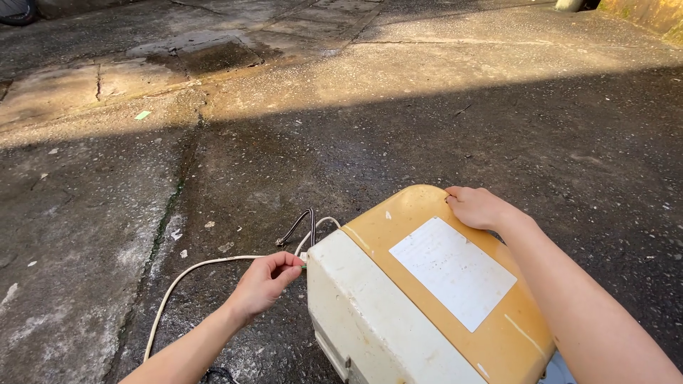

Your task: The person works on a yellow and white appliance on the ground, manipulating a green wire and a white power cord. They use a screwdriver to remove screws from the casing, open the appliance to reveal internal wiring, and continue adjusting the wires inside.

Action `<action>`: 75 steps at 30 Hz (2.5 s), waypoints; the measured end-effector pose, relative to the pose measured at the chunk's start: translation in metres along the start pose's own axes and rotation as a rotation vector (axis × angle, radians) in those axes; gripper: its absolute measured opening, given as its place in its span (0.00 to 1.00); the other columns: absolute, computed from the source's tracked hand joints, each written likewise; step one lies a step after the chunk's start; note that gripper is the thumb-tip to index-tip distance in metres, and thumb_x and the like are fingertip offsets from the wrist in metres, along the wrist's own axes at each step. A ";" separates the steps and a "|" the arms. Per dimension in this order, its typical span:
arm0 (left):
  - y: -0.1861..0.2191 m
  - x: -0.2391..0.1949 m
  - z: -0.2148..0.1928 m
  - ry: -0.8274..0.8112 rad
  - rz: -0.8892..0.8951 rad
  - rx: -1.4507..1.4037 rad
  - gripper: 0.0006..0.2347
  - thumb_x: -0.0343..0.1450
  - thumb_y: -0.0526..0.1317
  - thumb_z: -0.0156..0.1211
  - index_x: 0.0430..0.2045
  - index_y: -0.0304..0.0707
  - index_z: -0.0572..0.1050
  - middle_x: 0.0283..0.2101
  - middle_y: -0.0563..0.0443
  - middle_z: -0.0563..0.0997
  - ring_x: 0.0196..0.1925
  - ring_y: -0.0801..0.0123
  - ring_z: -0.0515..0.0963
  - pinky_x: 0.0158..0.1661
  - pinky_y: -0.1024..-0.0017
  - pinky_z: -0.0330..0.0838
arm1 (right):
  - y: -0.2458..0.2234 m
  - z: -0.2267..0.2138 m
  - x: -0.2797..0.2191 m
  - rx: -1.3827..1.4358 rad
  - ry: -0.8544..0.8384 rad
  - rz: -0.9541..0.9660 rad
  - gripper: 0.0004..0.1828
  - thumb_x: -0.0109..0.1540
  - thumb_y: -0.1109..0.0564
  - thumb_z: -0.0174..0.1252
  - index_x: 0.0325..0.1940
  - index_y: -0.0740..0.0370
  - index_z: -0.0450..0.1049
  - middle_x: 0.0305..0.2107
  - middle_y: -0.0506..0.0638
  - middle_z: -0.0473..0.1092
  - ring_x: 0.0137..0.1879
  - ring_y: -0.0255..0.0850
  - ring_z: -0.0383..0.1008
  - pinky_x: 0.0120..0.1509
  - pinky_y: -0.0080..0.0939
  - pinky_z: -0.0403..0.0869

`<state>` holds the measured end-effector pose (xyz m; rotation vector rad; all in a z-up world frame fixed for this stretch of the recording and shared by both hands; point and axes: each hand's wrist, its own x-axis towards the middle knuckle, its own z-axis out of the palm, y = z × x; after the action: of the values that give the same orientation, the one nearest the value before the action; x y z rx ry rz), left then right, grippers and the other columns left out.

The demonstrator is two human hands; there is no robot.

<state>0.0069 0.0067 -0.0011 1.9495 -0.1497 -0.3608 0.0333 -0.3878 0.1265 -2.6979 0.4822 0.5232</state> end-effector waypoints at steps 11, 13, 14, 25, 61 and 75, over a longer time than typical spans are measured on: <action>0.002 -0.010 0.025 0.251 0.010 0.124 0.05 0.73 0.41 0.57 0.35 0.49 0.81 0.29 0.63 0.83 0.30 0.76 0.74 0.38 0.73 0.69 | 0.000 0.006 0.005 -0.017 0.027 0.017 0.29 0.71 0.47 0.27 0.77 0.42 0.58 0.70 0.52 0.61 0.79 0.47 0.51 0.79 0.54 0.57; -0.002 -0.009 0.030 0.268 -0.014 0.097 0.06 0.74 0.43 0.56 0.36 0.49 0.80 0.29 0.62 0.82 0.30 0.76 0.73 0.38 0.72 0.68 | 0.000 0.006 0.004 -0.015 0.033 0.015 0.30 0.71 0.47 0.26 0.78 0.41 0.56 0.70 0.54 0.61 0.82 0.46 0.45 0.81 0.56 0.54; -0.007 -0.009 0.032 0.238 -0.009 -0.018 0.06 0.74 0.42 0.57 0.35 0.46 0.81 0.27 0.61 0.78 0.28 0.76 0.69 0.34 0.74 0.64 | 0.000 0.007 0.005 -0.018 0.033 0.012 0.30 0.71 0.47 0.26 0.78 0.42 0.55 0.71 0.53 0.60 0.82 0.46 0.45 0.81 0.55 0.54; -0.035 0.010 0.016 -0.151 -0.036 -0.446 0.04 0.76 0.31 0.54 0.41 0.39 0.75 0.35 0.51 0.78 0.27 0.71 0.70 0.27 0.78 0.59 | -0.007 0.008 -0.005 -0.024 0.059 0.024 0.30 0.71 0.48 0.26 0.77 0.44 0.56 0.69 0.57 0.61 0.78 0.50 0.55 0.78 0.55 0.60; -0.012 0.020 0.017 0.072 -0.042 -0.524 0.23 0.62 0.25 0.74 0.35 0.37 0.60 0.33 0.39 0.80 0.29 0.63 0.85 0.31 0.72 0.86 | -0.085 0.033 -0.040 -0.072 0.483 -0.604 0.25 0.67 0.51 0.51 0.67 0.61 0.72 0.56 0.62 0.74 0.62 0.62 0.73 0.64 0.65 0.71; -0.034 0.009 -0.003 -0.119 0.086 -0.443 0.12 0.69 0.33 0.70 0.29 0.39 0.67 0.33 0.45 0.83 0.32 0.70 0.82 0.33 0.76 0.76 | -0.193 0.141 -0.037 -0.634 -0.091 -0.899 0.12 0.64 0.44 0.60 0.40 0.53 0.78 0.37 0.53 0.78 0.50 0.53 0.77 0.47 0.61 0.73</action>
<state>0.0146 0.0206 -0.0332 1.4810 -0.2109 -0.4146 0.0349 -0.1524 0.0710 -3.0148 -1.0556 0.5685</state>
